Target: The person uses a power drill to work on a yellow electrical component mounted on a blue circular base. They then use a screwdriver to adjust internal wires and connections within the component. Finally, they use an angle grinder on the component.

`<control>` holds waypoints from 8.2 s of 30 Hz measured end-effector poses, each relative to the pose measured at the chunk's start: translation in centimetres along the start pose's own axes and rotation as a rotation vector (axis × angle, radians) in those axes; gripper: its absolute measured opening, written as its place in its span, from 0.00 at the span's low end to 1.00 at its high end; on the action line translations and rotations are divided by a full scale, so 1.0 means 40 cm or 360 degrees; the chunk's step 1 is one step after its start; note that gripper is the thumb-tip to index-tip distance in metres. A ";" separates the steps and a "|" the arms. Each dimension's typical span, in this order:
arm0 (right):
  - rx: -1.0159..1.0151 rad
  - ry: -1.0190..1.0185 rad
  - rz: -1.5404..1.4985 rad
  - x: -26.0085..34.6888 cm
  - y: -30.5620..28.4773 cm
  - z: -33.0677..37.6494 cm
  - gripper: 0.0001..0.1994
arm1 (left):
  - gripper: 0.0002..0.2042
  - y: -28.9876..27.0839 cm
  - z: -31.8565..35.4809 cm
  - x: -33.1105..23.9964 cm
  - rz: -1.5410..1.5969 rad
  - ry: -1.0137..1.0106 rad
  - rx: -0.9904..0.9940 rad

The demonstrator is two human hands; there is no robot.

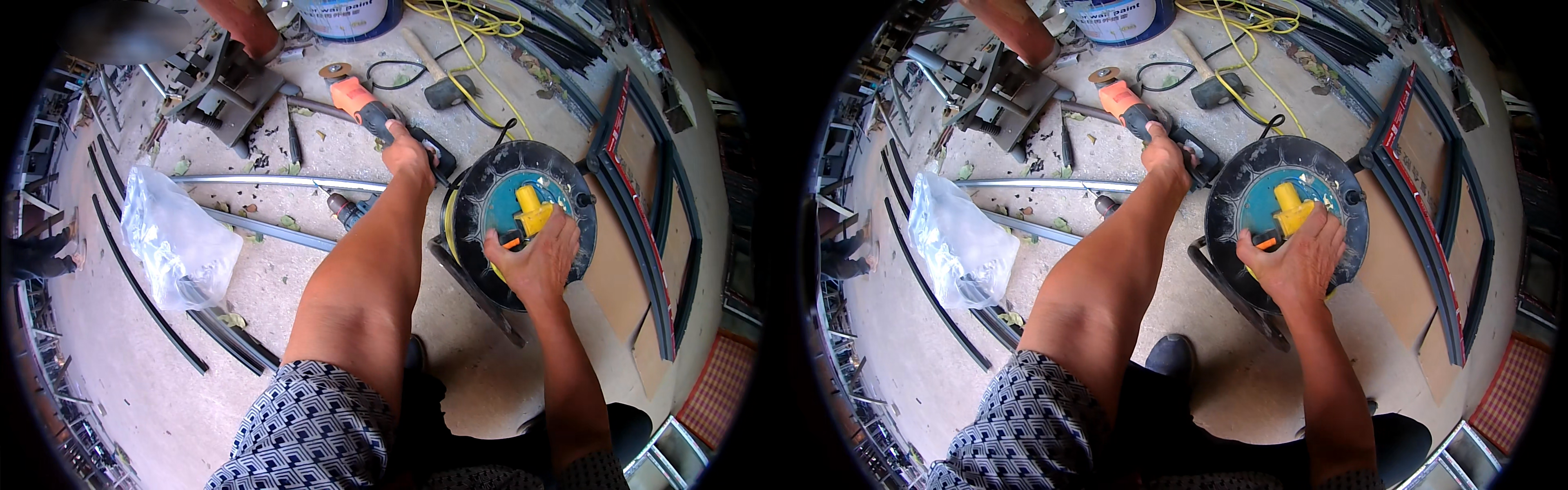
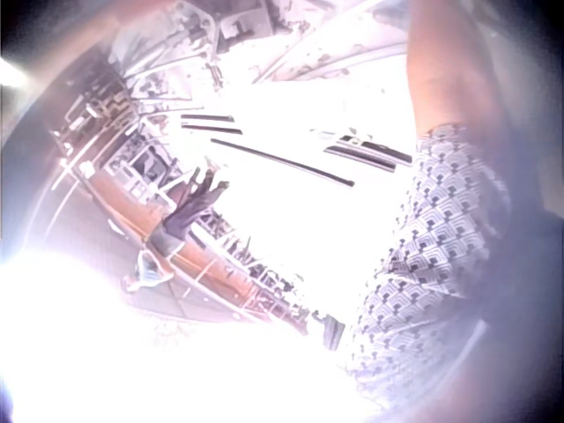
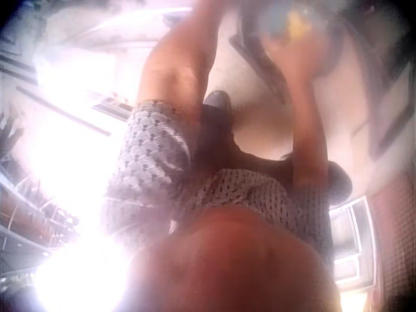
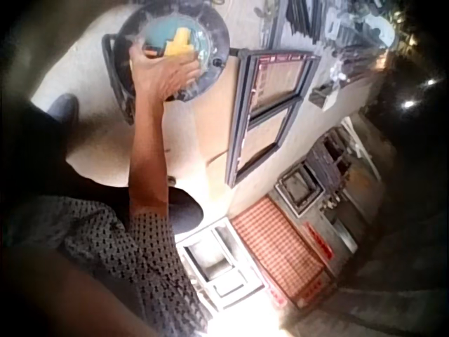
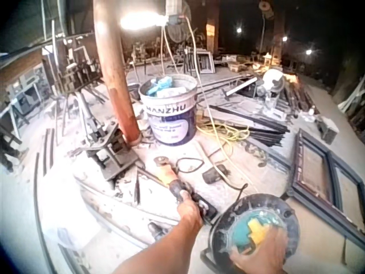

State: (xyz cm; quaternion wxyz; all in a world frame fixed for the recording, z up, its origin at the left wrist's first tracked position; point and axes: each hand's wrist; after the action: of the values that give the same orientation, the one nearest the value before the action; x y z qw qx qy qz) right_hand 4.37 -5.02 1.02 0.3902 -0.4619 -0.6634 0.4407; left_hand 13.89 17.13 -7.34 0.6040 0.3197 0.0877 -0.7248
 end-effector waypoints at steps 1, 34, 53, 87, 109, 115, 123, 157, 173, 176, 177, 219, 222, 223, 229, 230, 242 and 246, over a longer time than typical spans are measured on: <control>0.0003 -0.0001 0.0001 0.000 0.001 -0.001 0.48 | 0.26 -0.001 -0.001 0.002 -0.0016 0.0011 0.0002; -0.0072 0.0066 -0.0033 0.011 0.035 -0.003 0.51 | 0.24 0.020 0.010 0.010 0.0074 0.0058 -0.0104; 0.0237 0.0187 0.0031 0.032 0.006 0.007 0.57 | 0.24 0.023 -0.005 0.013 0.0017 0.0066 -0.0084; 0.0053 0.0263 -0.0093 -0.066 -0.050 0.118 0.21 | 0.11 -0.035 -0.253 0.008 -0.0185 0.0038 0.0449; 0.0311 0.0106 -0.0062 -0.082 -0.032 0.130 0.16 | 0.09 -0.021 -0.116 -0.002 -0.0124 -0.0018 0.0425; 0.0280 0.0077 -0.0015 -0.069 -0.041 0.134 0.17 | 0.11 -0.017 -0.112 0.001 -0.0158 -0.0003 0.0399; 0.0444 0.0160 0.0086 -0.058 -0.057 0.128 0.17 | 0.11 -0.010 -0.104 0.007 -0.0154 0.0030 0.0333; 0.0395 0.0029 0.0140 -0.060 -0.073 0.186 0.16 | 0.12 -0.008 -0.121 0.012 -0.0179 0.0070 0.0282; 0.0660 0.0791 -0.1520 -0.074 -0.110 0.191 0.19 | 0.12 -0.028 -0.199 -0.008 -0.0210 -0.0064 0.0461; 0.0684 0.0769 -0.1471 -0.074 -0.124 0.182 0.23 | 0.10 -0.024 -0.163 -0.002 -0.0249 -0.0066 0.0445; 0.0670 0.0738 -0.1423 -0.075 -0.119 0.183 0.24 | 0.10 -0.024 -0.156 -0.002 -0.0249 -0.0039 0.0428; 0.0396 0.0056 -0.0161 -0.084 -0.099 0.170 0.15 | 0.13 -0.016 -0.237 -0.026 -0.0422 -0.0068 0.0555; 0.0472 0.0174 -0.0341 -0.095 -0.094 0.162 0.15 | 0.16 -0.028 -0.260 -0.047 -0.0477 -0.0087 0.0616; 0.0467 0.0185 -0.0402 -0.098 -0.097 0.157 0.15 | 0.16 -0.031 -0.265 -0.054 -0.0498 -0.0104 0.0653; 0.0469 0.0266 -0.0544 -0.104 -0.089 0.154 0.15 | 0.17 -0.044 -0.162 -0.042 -0.0933 0.0068 0.0445; 0.0485 0.0281 -0.0549 -0.105 -0.090 0.154 0.15 | 0.17 -0.045 -0.156 -0.048 -0.1057 0.0066 0.0415; 0.0364 0.0114 -0.0357 -0.125 -0.062 0.170 0.16 | 0.23 -0.069 -0.066 -0.065 -0.1928 0.0191 0.0279; 0.0287 0.0083 -0.0387 -0.123 -0.046 0.172 0.16 | 0.24 -0.067 -0.056 -0.096 -0.2369 0.0388 0.0232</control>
State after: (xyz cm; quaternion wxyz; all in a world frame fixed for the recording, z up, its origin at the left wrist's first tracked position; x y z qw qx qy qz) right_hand -1.15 -11.62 0.11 0.4976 -0.3525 -0.6619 0.4359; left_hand 12.45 22.13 -7.60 -0.0813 0.2930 0.2985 -0.9047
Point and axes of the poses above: each hand's wrist, its own z-axis away from the middle knuckle, its own y-axis out of the palm, x = y × z, and after that the axes turned 3 degrees about z, right-handed
